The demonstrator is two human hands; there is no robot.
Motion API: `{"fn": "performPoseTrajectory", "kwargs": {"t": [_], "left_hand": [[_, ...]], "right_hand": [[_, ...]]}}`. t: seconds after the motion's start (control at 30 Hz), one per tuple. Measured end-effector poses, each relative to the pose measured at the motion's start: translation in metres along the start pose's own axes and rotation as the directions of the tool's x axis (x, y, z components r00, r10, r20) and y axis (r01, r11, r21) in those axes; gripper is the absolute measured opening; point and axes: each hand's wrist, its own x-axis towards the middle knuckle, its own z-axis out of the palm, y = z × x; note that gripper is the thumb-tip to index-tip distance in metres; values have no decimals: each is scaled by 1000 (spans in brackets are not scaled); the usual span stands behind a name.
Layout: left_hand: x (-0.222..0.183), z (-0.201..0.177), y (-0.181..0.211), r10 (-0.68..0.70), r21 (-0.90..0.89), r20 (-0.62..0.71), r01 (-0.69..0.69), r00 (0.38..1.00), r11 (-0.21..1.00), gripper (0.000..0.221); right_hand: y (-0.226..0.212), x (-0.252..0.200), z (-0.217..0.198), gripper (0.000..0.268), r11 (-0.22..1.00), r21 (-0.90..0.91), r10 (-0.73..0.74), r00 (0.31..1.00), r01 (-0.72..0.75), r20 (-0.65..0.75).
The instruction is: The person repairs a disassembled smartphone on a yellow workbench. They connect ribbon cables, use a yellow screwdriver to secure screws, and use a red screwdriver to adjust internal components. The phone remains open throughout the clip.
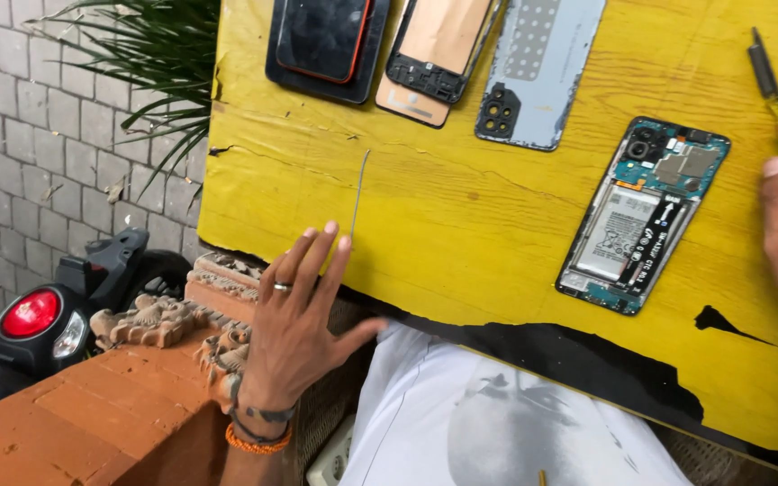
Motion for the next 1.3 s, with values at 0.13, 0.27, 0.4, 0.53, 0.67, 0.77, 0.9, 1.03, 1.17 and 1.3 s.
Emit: {"fn": "performPoseTrajectory", "kwargs": {"t": [0.13, 0.27, 0.4, 0.53, 0.67, 0.77, 0.9, 1.03, 1.17, 1.3], "left_hand": [[0, 4, -5, 78, 52, 92, -83, 993, 995, 98], [-15, 27, -9, 201, -30, -97, -205, 975, 978, 62], [-14, 13, 10, 232, -164, -379, -312, 896, 936, 29], [-16, 13, 15, 219, -181, -422, -319, 880, 931, 25], [-10, 6, 21, 135, -294, -472, -300, 871, 907, 14], [5, -2, 34, -93, -515, -502, -210, 860, 831, 9], [34, 4, 66, -432, -834, -419, -150, 799, 531, 28], [84, 7, 109, -579, -970, -170, -240, 798, -47, 19], [121, 5, 136, -480, -825, 235, -88, 845, -558, 15], [136, 2, 154, -373, -813, 310, 40, 875, -581, 15]], "right_hand": [[-16, -4, -6, 27, 994, -5, 107, 994, -107, 4], [-18, -3, -9, 25, 998, -9, 59, 998, -59, 0], [-15, -6, -9, 24, 996, -32, 82, 997, -82, 4], [-20, -3, -11, 25, 996, -34, 81, 997, -80, 19], [-46, 2, -17, 23, 999, -5, 49, 999, -49, -12], [-81, 11, -34, 24, 987, -156, 41, 998, -47, -45], [-68, 10, -44, 22, 915, -385, -201, 964, 121, -173], [-103, 13, -46, 5, 957, -212, -246, 943, 200, -223], [-129, 17, -37, 19, 890, 447, 80, 996, -91, 45], [-124, 8, -20, 27, 604, 764, 205, 971, -226, 126]]}}
